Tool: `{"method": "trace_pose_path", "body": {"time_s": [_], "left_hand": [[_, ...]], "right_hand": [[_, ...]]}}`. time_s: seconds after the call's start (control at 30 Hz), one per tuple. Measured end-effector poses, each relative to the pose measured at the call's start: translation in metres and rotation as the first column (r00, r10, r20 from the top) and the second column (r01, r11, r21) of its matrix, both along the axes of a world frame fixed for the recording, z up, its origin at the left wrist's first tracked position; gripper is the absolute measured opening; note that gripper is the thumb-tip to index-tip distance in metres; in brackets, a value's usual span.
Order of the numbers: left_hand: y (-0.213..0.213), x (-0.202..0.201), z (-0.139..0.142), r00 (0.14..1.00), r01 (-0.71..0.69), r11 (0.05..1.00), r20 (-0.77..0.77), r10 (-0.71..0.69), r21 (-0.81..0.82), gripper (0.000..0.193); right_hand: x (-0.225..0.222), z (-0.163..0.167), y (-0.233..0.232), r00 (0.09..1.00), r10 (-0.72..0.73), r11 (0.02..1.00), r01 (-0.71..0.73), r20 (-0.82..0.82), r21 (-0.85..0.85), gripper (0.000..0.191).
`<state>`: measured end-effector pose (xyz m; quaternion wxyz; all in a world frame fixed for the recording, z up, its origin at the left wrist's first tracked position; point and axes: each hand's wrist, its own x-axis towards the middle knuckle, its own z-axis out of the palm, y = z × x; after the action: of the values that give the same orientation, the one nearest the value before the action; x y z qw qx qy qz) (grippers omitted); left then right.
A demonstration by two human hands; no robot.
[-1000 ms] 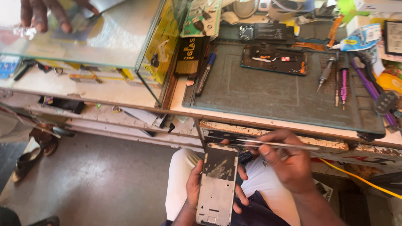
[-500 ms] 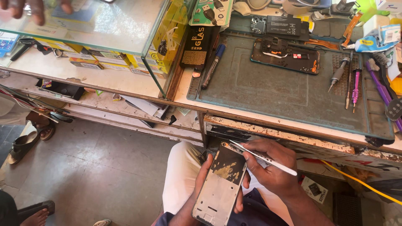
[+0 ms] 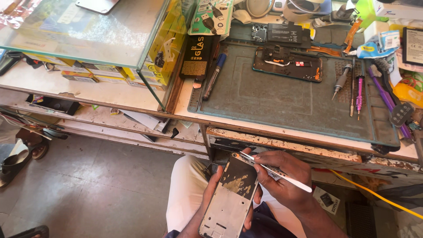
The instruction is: The person disassembles a smartphone, removes the back cover, and detaches internal components using a metal spudger and tweezers. They then clean the back cover with a brush and wipe it with a cloth.
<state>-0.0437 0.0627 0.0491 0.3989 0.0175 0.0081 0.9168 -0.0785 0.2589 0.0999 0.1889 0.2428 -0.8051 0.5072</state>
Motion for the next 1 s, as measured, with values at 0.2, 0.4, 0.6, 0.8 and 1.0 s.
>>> {"method": "trace_pose_path", "body": {"time_s": [0.2,0.4,0.6,0.8,1.0], "left_hand": [[-0.001,0.005,-0.001,0.999,0.005,0.999,0.034,-0.004,-0.034,0.076],[0.002,0.005,-0.011,0.985,0.091,0.996,0.145,-0.091,0.005,0.085],[0.001,0.005,-0.019,0.995,0.086,0.996,0.044,-0.087,0.026,0.08],[0.002,0.007,-0.037,0.987,0.133,0.991,0.097,-0.129,-0.029,0.101],[0.003,0.012,-0.049,0.98,0.171,0.985,0.103,-0.173,0.026,0.099]], "right_hand": [[0.003,0.001,-0.001,0.999,-0.002,0.999,0.003,-0.044,0.036,0.019],[0.004,0.003,-0.004,0.999,0.024,0.999,-0.023,-0.048,0.029,0.02],[0.003,0.003,-0.01,0.998,0.01,1.0,-0.008,-0.061,0.026,0.021],[0.001,0.003,-0.014,0.999,0.001,1.0,-0.001,-0.041,-0.004,0.021],[0.003,0.006,-0.018,0.998,0.018,0.998,-0.014,-0.055,0.063,0.021]]}}
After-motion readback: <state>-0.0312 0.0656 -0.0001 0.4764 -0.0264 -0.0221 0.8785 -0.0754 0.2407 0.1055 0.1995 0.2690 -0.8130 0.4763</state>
